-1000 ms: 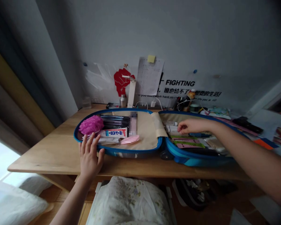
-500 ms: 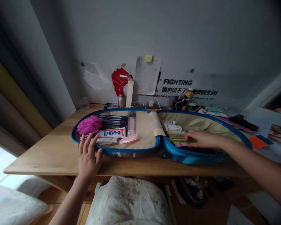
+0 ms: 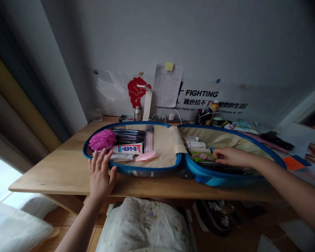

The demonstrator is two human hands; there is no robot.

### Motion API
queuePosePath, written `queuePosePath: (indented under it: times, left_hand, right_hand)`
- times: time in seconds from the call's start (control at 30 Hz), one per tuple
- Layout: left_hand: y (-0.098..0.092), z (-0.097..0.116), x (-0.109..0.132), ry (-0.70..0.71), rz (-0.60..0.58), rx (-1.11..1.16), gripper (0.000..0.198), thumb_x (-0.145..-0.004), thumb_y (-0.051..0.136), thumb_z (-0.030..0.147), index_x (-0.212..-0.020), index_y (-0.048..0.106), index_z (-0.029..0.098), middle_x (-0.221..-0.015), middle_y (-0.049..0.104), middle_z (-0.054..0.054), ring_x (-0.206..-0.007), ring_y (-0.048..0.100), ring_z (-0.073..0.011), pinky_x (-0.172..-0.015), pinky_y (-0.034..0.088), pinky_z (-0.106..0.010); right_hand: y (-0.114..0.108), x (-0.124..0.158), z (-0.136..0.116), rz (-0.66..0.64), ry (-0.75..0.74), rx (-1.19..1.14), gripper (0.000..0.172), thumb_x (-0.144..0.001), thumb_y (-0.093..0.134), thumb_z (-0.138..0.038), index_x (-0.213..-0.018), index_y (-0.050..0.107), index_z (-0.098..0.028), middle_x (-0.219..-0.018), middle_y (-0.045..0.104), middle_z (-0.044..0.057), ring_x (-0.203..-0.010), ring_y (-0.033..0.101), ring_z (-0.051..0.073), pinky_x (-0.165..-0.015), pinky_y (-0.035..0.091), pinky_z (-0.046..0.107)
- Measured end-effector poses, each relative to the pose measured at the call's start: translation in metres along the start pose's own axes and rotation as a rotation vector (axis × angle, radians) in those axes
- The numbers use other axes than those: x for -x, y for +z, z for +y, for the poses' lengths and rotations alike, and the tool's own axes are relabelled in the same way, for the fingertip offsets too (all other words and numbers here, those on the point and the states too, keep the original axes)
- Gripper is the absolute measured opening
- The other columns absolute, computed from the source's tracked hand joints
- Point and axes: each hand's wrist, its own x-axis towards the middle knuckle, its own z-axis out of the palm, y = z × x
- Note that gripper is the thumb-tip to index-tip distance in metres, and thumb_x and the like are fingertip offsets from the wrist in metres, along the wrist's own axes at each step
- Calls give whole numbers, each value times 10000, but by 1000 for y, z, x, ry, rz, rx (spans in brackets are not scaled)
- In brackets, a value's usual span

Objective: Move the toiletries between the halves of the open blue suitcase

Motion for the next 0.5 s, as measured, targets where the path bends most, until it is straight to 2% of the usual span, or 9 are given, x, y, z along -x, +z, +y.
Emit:
queuePosePath:
  times: [0.13,0.23,0.3,0.37,0.43,0.5]
  left_hand:
    - [0,1,0,-13,-13,-11,482,-1016,436,342,-1475,466,197,-1545,452,-169,-1548,209,-323,-1254,151,-559]
    - [1,0,1,-23,-20,-14,482,-1016,432,348,-1472,470,197,-1542,456,-168,-1547,211,-322,-1256,141,-558]
    - [2,0,1,-26,-21,-16,486,-1015,429,358,-1471,472,197,-1537,461,-168,-1546,214,-324,-1256,142,-559]
    - [2,0,1,-28,-20,-22,487,-1014,425,365,-1467,477,192,-1533,466,-169,-1544,218,-325,-1256,145,-557]
    - [2,0,1,-38,-22,-28,487,-1014,420,370,-1463,483,191,-1531,470,-166,-1543,220,-323,-1256,146,-553]
    - [2,0,1,-50,-29,-28,492,-1011,419,379,-1462,485,193,-1532,470,-159,-1543,221,-321,-1258,146,-551]
  right_hand:
    - [-18,-2,7,82,-1,-214,127,-877,504,-356,-836,523,-237,-739,614,32,-684,541,171,-684,401,301]
    - [-33,-12,-2,202,-8,-477,217,-893,482,-378,-1014,559,-216,-821,638,56,-696,557,162,-677,423,306]
    - [-42,-22,-20,259,-18,-601,355,-917,440,-394,-1196,541,-199,-855,632,53,-632,519,137,-630,426,293]
    - [-48,-32,-44,265,-63,-606,475,-926,443,-443,-1334,501,-207,-873,630,37,-587,471,118,-589,415,275]
    - [-51,-43,-71,264,-172,-544,519,-912,488,-473,-1372,514,-233,-952,659,44,-666,524,130,-640,445,272]
    - [-52,-55,-100,267,-307,-478,504,-906,520,-469,-1362,558,-256,-1090,683,57,-838,596,165,-772,483,295]
